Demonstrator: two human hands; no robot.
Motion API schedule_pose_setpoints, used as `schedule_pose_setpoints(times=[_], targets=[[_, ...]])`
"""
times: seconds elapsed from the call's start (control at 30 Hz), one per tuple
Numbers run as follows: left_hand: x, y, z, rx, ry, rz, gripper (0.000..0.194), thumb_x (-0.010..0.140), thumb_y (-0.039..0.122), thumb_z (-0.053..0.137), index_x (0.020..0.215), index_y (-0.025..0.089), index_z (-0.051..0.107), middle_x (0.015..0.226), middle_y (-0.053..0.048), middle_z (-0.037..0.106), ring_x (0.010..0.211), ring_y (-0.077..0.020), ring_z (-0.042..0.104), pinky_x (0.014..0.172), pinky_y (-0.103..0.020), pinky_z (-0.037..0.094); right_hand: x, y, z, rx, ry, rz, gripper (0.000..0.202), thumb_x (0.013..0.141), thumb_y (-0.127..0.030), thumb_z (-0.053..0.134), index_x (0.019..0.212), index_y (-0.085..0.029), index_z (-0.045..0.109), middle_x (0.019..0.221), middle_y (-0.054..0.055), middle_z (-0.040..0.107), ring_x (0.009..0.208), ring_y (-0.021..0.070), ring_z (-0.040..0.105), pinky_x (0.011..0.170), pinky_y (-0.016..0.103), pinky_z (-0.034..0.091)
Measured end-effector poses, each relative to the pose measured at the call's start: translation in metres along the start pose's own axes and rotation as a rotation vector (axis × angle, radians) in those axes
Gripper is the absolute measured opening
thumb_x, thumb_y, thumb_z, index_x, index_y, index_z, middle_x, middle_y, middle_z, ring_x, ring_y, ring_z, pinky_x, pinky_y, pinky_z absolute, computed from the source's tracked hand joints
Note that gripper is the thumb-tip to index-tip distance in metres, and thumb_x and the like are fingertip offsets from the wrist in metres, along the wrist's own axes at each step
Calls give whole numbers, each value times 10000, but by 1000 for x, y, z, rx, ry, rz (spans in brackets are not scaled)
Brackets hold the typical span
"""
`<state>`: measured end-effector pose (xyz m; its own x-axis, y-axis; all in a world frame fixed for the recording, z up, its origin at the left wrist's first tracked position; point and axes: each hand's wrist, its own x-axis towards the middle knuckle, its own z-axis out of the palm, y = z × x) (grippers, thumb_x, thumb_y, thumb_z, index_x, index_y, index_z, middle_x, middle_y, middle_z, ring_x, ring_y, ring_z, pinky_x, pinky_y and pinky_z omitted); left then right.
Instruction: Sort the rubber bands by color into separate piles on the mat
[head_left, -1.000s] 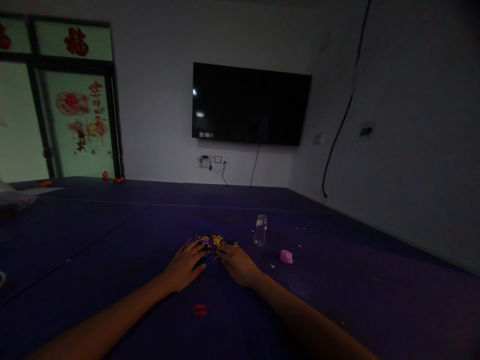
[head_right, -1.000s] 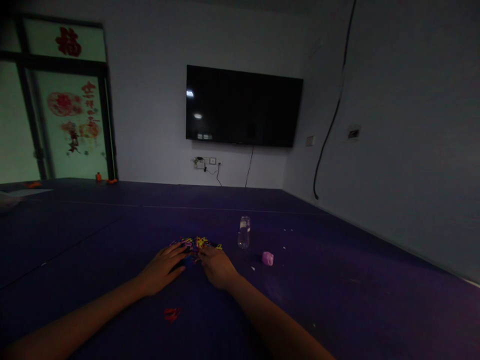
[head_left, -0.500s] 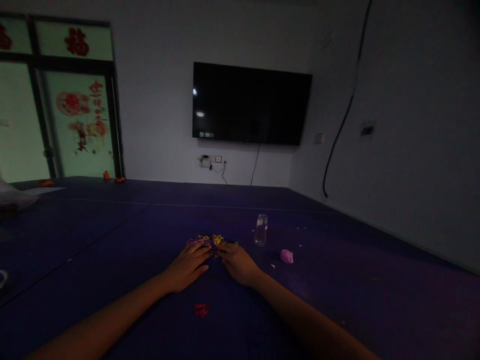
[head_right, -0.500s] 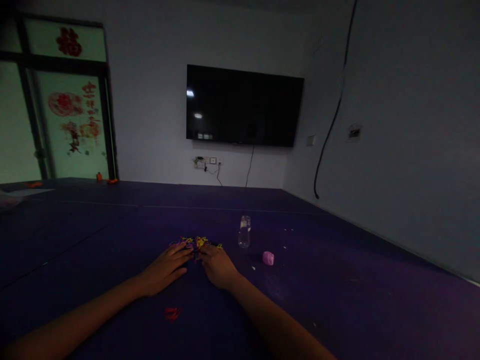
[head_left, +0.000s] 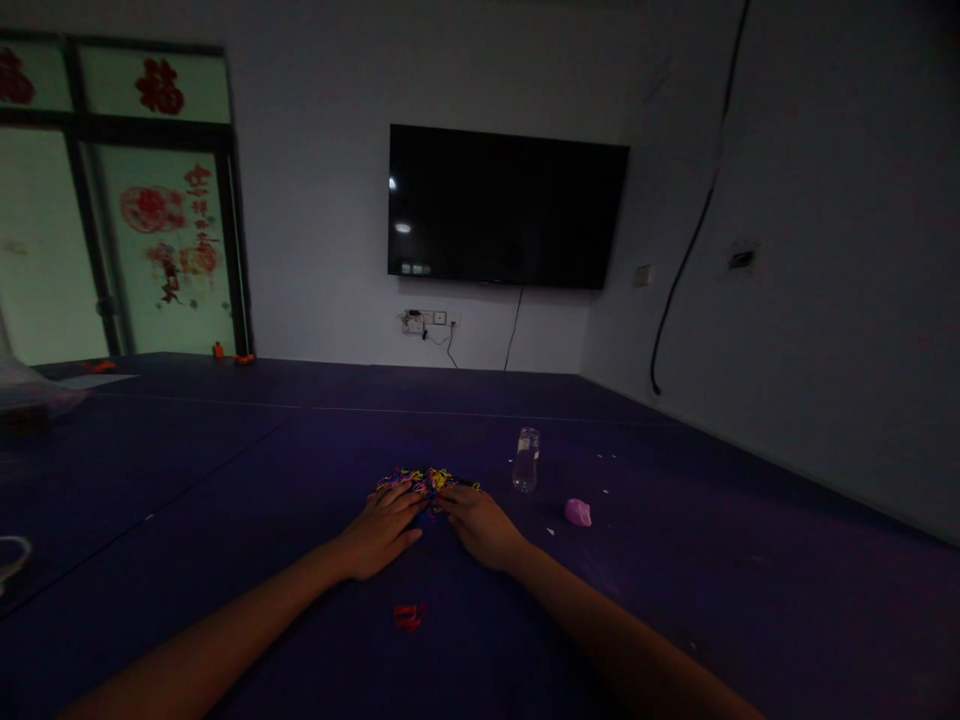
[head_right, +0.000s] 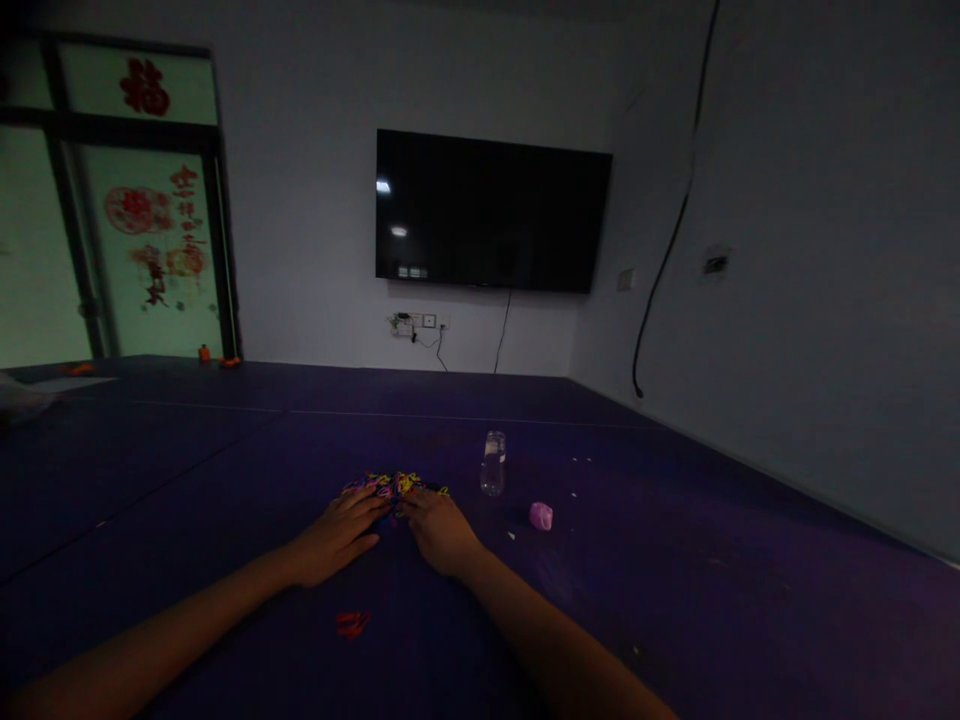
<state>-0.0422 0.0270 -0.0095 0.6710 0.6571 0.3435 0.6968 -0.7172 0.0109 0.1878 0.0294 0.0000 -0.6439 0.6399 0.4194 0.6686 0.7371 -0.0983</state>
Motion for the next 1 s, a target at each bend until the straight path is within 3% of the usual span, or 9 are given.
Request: schedule_pose_setpoints(times=[0.4,0.63,0.8,1.0], targets=[[0,0,0,-10,77,6,486,949,408,361,1407,247,326,1415,-74,434,1349,-255,292,1083,-472,274,-1,2,4,31,92,34,415,858,-104,396,1236,-116,567,1250,144,585,1161,210,538,1004,371,410],[-1,3,-1,-4,105,9,507,942,375,388,1423,249,291,1431,-80,410,1339,-250,311,1089,-467,272,-1,0,1,56,140,21,430,873,-105,391,1274,-154,539,1256,133,581,1163,212,536,994,399,424],[0,5,-5,-15,108,25,505,940,361,400,1420,244,294,1438,-83,400,1338,-247,317,1089,-461,283,0,1,3,321,253,10,385,921,-178,373,1254,-210,563,1236,95,599,1148,198,547,992,394,428],[1,11,-11,-9,115,67,526,935,319,413,1434,260,258,1449,-63,390,1351,-242,296,1104,-461,259,2,9,8,618,303,85,380,922,-438,435,1126,-209,659,1147,98,654,1112,233,573,986,436,422]])
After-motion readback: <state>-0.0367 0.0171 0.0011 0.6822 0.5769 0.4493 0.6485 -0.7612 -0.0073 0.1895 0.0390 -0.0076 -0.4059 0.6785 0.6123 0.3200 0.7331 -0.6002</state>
